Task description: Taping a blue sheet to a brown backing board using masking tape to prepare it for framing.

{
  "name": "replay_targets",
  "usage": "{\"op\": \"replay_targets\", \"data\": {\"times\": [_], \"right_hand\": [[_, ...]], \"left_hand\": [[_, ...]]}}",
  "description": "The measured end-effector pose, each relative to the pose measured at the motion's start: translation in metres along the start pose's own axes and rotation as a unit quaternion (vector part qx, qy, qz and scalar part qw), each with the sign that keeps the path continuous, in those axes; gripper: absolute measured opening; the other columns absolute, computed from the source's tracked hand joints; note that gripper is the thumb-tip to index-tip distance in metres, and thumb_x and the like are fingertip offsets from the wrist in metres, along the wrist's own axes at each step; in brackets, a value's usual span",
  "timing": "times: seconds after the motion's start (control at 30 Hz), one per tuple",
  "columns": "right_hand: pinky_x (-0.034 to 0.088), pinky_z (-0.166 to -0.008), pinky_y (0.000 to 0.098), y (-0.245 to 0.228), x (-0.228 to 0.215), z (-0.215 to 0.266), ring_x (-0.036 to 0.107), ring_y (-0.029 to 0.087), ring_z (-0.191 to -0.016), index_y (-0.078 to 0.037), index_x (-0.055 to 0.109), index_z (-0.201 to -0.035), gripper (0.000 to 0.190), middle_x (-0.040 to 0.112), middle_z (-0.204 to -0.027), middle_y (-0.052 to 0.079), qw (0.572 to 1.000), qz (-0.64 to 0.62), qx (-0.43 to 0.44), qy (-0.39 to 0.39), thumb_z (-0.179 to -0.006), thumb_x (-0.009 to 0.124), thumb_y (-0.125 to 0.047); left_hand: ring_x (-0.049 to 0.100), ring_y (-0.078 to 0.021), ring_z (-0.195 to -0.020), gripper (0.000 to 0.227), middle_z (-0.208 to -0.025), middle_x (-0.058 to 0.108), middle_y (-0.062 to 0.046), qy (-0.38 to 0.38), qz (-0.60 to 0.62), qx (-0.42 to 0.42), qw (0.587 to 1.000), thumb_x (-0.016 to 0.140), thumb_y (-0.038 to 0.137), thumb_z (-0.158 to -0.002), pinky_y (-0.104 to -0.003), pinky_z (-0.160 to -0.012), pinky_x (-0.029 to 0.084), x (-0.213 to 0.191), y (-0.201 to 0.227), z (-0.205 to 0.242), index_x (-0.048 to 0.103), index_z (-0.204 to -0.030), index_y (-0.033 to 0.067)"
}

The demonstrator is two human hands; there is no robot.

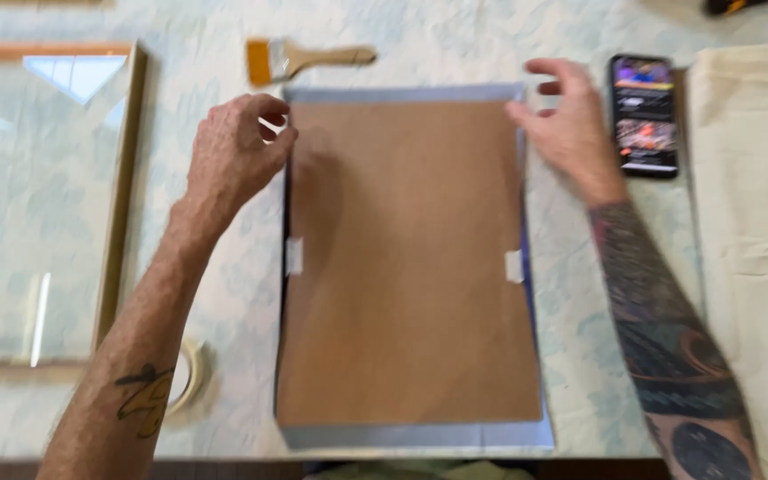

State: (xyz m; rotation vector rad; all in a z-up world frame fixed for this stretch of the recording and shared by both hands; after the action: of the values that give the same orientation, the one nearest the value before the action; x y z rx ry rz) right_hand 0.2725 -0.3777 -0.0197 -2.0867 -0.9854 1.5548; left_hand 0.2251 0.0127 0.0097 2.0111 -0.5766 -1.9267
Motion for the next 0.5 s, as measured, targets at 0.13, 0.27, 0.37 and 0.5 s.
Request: {"op": "replay_targets", "data": {"times": [0.13,0.27,0.37,0.5], "right_hand": [[0.058,-0.076,0.0294,-0.042,-0.019,0.049,0.065,0.02,-0.109,-0.005,0.059,-0.134,0.047,0.058,-0.135,0.012,0.993,-0.04,0.092,-0.067,-0.092,0.078,-0.015],[0.058,-0.087,0.0259,-0.07,-0.037,0.105,0.064,0.009,-0.114,-0.01,0.056,-0.136,0.044,0.061,-0.133,0.003,0.955,-0.144,0.248,-0.077,-0.095,0.07,-0.022],[0.06,-0.09,0.0251,-0.068,-0.037,0.134,0.062,0.012,-0.11,-0.007,0.055,-0.134,0.042,0.056,-0.143,0.007,0.941,-0.201,0.26,-0.079,-0.097,0.069,-0.018],[0.061,-0.098,0.0269,-0.076,-0.03,0.149,0.065,0.015,-0.11,-0.009,0.055,-0.134,0.04,0.057,-0.145,0.006,0.924,-0.237,0.286,-0.088,-0.096,0.068,-0.014]], "left_hand": [[0.075,-0.0202,-0.09,0.042,-0.117,0.075,-0.007,-0.038,0.069,-0.036,0.996,0.068,0.025,-0.09,-0.039,-0.081,0.057,0.005,-0.009,0.074,0.07,-0.127,0.0055],[0.073,-0.0216,-0.097,0.06,-0.127,0.07,-0.006,-0.047,0.147,-0.084,0.985,0.063,0.04,-0.09,-0.039,-0.082,0.057,0.011,-0.001,0.12,0.054,-0.141,0.0083],[0.073,-0.0197,-0.106,0.056,-0.131,0.07,-0.002,-0.064,0.197,-0.127,0.97,0.059,0.039,-0.088,-0.037,-0.082,0.059,0.005,0.016,0.134,0.057,-0.138,0.0133],[0.073,-0.0215,-0.104,0.069,-0.137,0.067,-0.007,-0.035,0.193,-0.121,0.973,0.064,0.048,-0.085,-0.036,-0.092,0.053,0.017,0.001,0.134,0.054,-0.141,0.0097]]}}
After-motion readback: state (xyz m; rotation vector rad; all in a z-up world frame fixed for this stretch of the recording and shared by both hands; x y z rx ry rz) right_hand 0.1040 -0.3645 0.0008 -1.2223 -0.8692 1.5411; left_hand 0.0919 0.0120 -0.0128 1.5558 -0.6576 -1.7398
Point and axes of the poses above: each hand's wrist, its own z-axis away from the middle knuckle, its own x-axis out of the palm, y = z × x, the point moved 7 cm from there along -z, towards the middle knuckle
